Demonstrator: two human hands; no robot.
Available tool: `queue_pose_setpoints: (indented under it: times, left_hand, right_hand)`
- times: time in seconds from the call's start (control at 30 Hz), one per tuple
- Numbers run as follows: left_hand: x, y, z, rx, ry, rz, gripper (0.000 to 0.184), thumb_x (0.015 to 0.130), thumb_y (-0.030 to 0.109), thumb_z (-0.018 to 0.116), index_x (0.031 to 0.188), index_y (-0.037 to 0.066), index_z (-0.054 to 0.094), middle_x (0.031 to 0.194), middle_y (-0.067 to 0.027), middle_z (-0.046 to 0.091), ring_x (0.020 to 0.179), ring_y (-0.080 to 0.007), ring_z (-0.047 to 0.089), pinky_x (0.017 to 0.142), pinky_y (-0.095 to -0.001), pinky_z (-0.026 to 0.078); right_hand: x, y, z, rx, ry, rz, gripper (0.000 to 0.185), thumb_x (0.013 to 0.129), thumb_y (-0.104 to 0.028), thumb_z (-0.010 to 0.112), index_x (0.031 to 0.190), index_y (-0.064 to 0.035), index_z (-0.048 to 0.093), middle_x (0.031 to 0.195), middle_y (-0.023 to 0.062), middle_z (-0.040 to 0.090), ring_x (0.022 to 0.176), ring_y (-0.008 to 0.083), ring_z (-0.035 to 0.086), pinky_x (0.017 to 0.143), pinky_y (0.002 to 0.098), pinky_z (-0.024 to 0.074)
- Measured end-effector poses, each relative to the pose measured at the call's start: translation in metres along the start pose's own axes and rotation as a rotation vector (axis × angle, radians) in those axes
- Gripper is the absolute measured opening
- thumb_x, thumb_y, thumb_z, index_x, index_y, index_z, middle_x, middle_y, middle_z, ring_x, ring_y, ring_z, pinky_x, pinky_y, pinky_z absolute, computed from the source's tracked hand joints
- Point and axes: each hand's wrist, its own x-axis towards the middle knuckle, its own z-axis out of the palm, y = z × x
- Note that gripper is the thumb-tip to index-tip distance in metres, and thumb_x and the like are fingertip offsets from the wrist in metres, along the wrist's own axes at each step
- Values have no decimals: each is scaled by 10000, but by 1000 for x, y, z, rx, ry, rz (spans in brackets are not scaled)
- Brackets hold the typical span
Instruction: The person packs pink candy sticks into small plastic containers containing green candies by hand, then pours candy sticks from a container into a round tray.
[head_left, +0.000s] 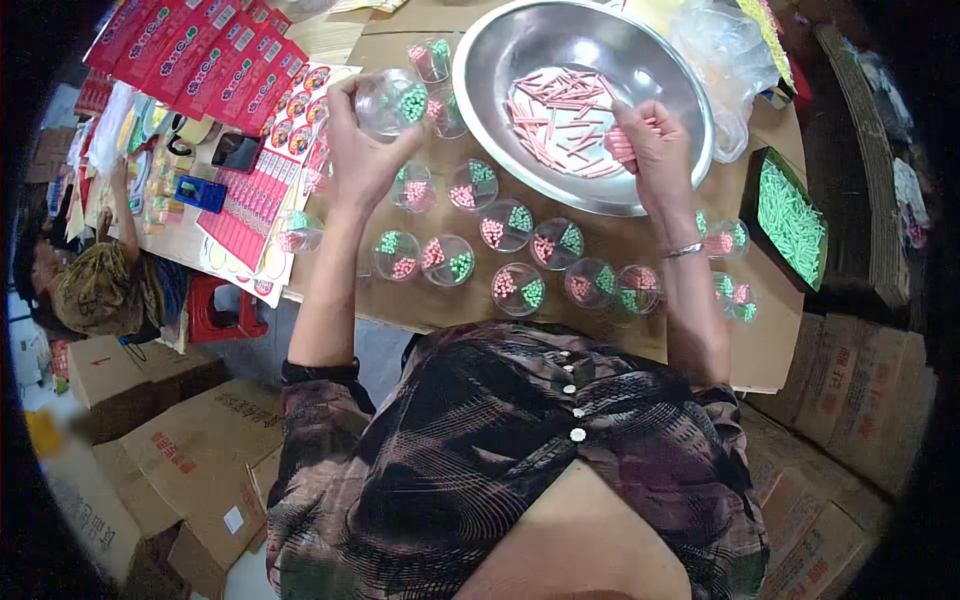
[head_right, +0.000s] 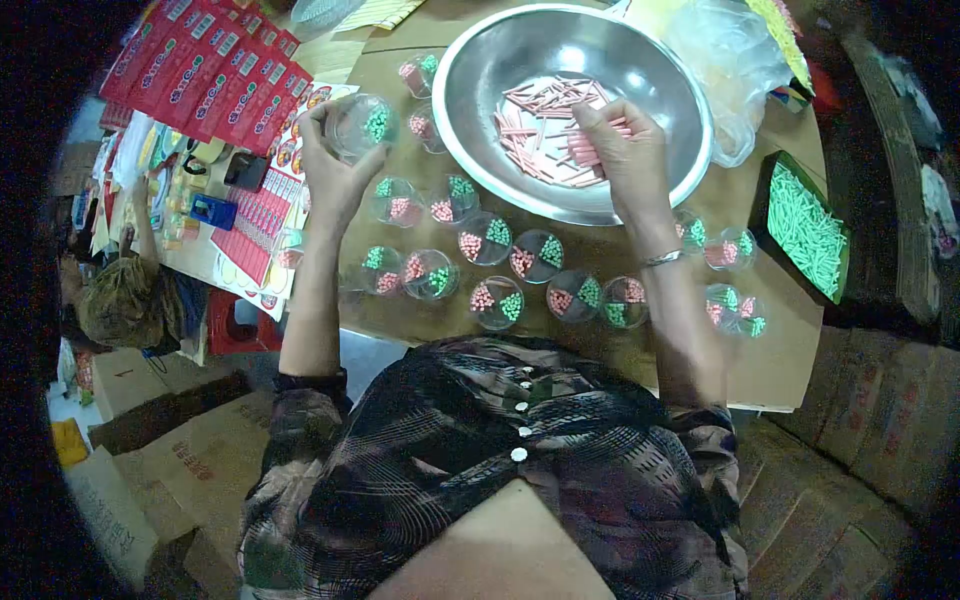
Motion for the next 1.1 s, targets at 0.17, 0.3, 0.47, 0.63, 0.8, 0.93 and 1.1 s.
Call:
queue_pose_setpoints:
  times: [0.17, 0.3, 0.47, 0.63, 0.8, 0.93, 1.1]
  left_hand:
    - [-19, 43, 44, -403, -230, -81, 666, 605, 149, 754, 1179, 60, 428, 1129, -115, 490, 1017, -261, 534, 915, -385, 441]
    - [-36, 64, 75, -386, -349, 20, 688, 626, 156, 757, 1216, 47, 419, 1094, -128, 526, 1008, -256, 553, 886, -363, 456]
    - [-42, 97, 83, -414, -418, -13, 664, 619, 142, 765, 1180, 26, 431, 1040, -125, 532, 935, -248, 566, 846, -346, 469]
    - [-40, 101, 88, -428, -382, 41, 671, 600, 117, 784, 1166, 19, 436, 1019, -113, 542, 893, -235, 577, 811, -327, 481]
    - [-41, 104, 88, -467, -374, 40, 688, 582, 118, 805, 1157, 23, 439, 1014, -106, 540, 884, -226, 576, 797, -319, 484]
    - [-39, 101, 92, -496, -370, 84, 695, 572, 116, 814, 1150, 27, 440, 1014, -102, 536, 880, -222, 575, 790, -314, 485]
    - [-36, 105, 91, -518, -341, 123, 692, 564, 105, 814, 1143, 28, 442, 1015, -101, 531, 876, -224, 573, 783, -314, 487]
  right_hand:
    - [-10, -21, 26, -3, -76, -93, 196, 888, -159, 671, 765, -79, 540, 618, 0, 589, 476, 37, 500, 444, 135, 386]
    - [-19, -42, 41, -44, -89, -297, 175, 871, -143, 685, 780, -51, 568, 639, 11, 624, 491, 52, 545, 462, 149, 434]
    - [-16, -30, 46, -186, -35, -546, 195, 845, -135, 713, 748, -45, 570, 635, -2, 607, 490, 51, 517, 461, 162, 420]
    - [-18, -31, 41, -531, 54, -833, 196, 812, -113, 731, 729, -55, 562, 617, -13, 558, 483, 59, 456, 446, 189, 385]
    - [-21, -32, 38, -589, 90, -932, 216, 775, -103, 720, 692, -74, 523, 610, -1, 496, 462, 88, 387, 417, 227, 350]
    - [-20, -34, 32, -576, 62, -983, 227, 746, -87, 714, 675, -85, 498, 618, 3, 477, 462, 100, 372, 415, 239, 343]
    - [-22, -42, 28, -595, -9, -1018, 219, 726, -35, 707, 674, -81, 499, 641, 4, 497, 497, 105, 403, 449, 229, 357]
